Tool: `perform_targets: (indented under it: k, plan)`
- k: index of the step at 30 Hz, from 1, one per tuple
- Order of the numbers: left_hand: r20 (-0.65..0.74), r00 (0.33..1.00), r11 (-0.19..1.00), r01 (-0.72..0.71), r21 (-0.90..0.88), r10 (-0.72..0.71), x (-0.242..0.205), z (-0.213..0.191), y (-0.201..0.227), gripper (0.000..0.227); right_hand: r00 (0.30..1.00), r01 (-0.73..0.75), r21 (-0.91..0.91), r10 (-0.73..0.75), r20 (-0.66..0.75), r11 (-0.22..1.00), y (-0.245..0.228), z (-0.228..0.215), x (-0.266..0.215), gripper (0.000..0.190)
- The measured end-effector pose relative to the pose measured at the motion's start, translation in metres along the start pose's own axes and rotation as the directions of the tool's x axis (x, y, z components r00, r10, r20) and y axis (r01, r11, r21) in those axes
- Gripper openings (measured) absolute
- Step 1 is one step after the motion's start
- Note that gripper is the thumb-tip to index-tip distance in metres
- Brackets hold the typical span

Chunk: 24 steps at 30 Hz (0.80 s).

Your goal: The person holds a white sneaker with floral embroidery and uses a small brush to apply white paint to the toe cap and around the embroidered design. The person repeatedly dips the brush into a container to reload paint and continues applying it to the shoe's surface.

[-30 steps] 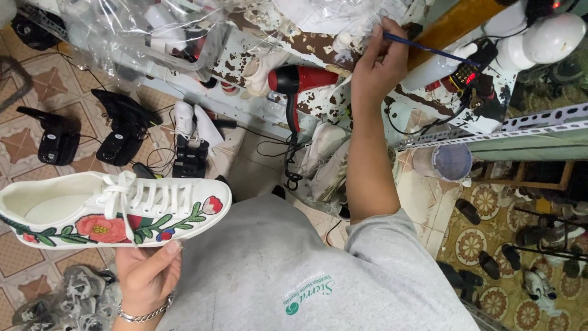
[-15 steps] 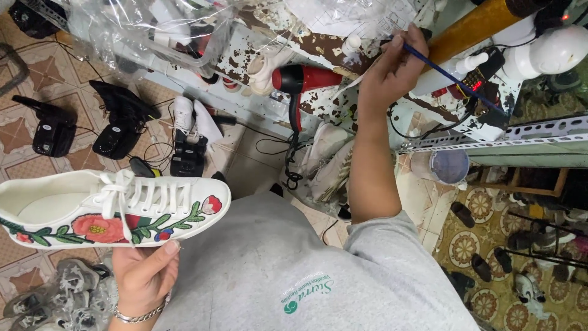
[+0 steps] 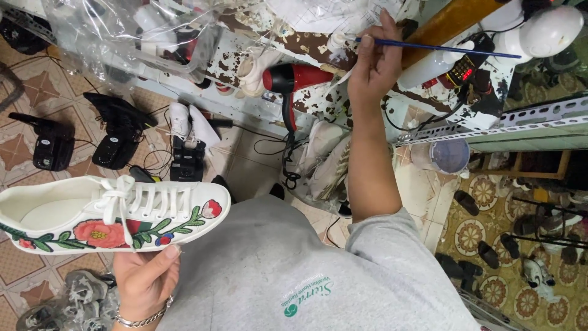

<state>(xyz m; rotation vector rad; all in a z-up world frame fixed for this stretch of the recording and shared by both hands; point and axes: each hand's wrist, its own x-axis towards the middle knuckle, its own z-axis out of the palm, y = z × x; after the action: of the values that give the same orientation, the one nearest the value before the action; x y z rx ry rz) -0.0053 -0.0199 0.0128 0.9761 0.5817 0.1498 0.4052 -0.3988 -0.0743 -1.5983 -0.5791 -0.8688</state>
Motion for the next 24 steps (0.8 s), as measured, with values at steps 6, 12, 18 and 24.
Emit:
perform_targets:
  k: [6, 12, 18, 24]
  plan:
    - [-0.009, 1.000, 1.000, 0.003, 0.005, -0.003, -0.002, -0.003, -0.002, 0.108, 0.997, 0.070, -0.058, -0.069, 0.023, 0.996, 0.002, -0.002, 0.003, 0.037]
    - [-0.012, 1.000, 0.999, -0.004, -0.046, 0.003, -0.005, -0.005, -0.002, 0.107, 0.993, 0.063, 0.029, -0.060, -0.100, 0.998, 0.002, 0.004, 0.002, 0.038]
    - [0.052, 0.989, 0.985, -0.130, -0.113, 0.137, -0.003, 0.008, -0.008, 0.113, 0.968, -0.001, 0.018, 0.005, -0.249, 1.000, 0.039, -0.017, -0.003, 0.025]
    - [0.215, 0.949, 0.969, -0.207, -0.134, 0.232, 0.003, 0.003, -0.021, 0.085, 0.976, 0.135, 0.090, -0.117, -0.184, 0.987, 0.021, -0.028, 0.016, 0.014]
